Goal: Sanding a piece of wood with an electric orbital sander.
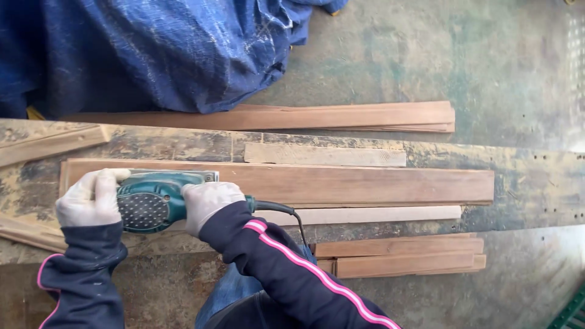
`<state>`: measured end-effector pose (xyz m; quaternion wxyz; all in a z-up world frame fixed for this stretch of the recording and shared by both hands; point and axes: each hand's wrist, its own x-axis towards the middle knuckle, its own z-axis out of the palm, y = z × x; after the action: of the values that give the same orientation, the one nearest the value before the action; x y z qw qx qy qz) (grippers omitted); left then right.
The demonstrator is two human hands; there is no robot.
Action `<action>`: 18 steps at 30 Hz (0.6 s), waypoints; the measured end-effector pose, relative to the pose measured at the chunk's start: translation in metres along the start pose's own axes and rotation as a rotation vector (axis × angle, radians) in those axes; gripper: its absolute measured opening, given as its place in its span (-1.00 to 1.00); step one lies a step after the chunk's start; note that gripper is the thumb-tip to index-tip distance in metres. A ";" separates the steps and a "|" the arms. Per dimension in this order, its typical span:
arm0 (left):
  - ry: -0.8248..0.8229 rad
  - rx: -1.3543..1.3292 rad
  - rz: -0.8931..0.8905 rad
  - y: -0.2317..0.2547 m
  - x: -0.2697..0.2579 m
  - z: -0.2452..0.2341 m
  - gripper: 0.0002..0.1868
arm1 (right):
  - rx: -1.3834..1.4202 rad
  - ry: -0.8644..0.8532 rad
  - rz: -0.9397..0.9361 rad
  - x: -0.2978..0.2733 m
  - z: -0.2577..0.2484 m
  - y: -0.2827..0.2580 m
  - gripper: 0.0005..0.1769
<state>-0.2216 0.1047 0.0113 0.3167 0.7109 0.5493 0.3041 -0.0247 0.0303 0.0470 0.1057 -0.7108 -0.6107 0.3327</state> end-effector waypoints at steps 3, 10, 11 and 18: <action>-0.015 -0.022 -0.044 0.003 0.003 0.007 -0.71 | 0.003 0.009 -0.006 -0.001 -0.001 0.009 -0.80; -0.007 0.040 -0.036 0.046 -0.001 0.052 -0.72 | -0.045 -0.095 0.041 -0.015 -0.032 0.053 -0.75; -0.006 0.059 -0.031 0.053 -0.003 0.059 -0.71 | -0.065 -0.128 0.059 -0.017 -0.036 0.062 -0.72; 0.058 0.098 -0.036 0.090 -0.021 0.133 -0.71 | -0.172 -0.238 0.172 -0.043 -0.076 0.120 -0.61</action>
<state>-0.0697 0.0509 -0.0015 0.2708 0.7066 0.5851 0.2916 0.1153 -0.0186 0.0532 -0.0574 -0.7223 -0.5822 0.3688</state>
